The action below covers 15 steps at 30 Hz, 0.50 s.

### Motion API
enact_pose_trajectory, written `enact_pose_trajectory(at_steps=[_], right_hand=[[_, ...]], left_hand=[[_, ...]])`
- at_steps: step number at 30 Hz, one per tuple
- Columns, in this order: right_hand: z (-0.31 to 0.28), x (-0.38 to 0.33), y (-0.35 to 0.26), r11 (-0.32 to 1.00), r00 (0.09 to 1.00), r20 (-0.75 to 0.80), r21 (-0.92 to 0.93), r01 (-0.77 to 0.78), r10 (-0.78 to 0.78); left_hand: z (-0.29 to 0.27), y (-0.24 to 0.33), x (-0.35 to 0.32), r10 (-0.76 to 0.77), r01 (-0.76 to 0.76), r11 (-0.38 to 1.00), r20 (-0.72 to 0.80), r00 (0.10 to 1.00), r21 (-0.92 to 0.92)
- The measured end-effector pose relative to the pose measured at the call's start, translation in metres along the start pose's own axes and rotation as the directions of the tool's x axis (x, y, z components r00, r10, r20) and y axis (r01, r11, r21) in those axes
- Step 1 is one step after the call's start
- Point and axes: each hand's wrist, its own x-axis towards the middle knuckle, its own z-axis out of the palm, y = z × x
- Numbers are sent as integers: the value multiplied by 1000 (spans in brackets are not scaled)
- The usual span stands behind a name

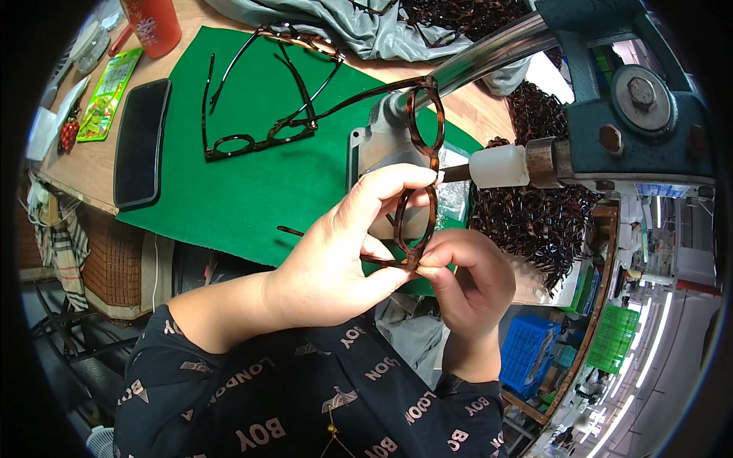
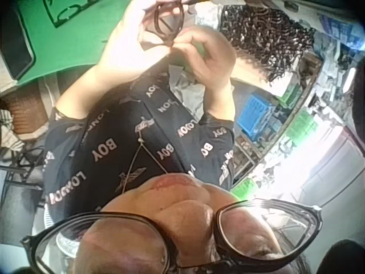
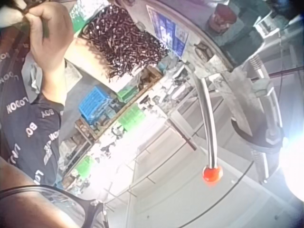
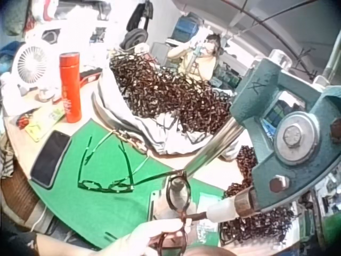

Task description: The person repeatedly picks up eyeglass frames and uses a vertical heating tool to warm the frame rims, then bends and shapes the frames by hand. The person handles multiple frames one at a time, rotating them and applying heat before setting them aside on a green mat.

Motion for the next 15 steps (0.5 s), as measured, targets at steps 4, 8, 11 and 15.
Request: enact_pose_trajectory(at_steps=[4, 8, 11, 15], right_hand=[[1, -3, 0, 990, 994, -17, 93, -104, 106], [4, -5, 1, 975, 986, -37, 156, -158, 165], [5, -7, 0, 950, 972, -45, 225, -216, 232], [4, -6, -2, 939, 964, -47, 243, -242, 261]], left_hand=[[2, -2, -1, 29, -29, 1000, -4, 1000, 2], [4, -3, 0, 8, -9, 997, -12, 1000, -73], [5, -3, 0, 2, -4, 996, -24, 1000, -91], [6, -2, 0, -3, 2, 997, -23, 1000, -75]])
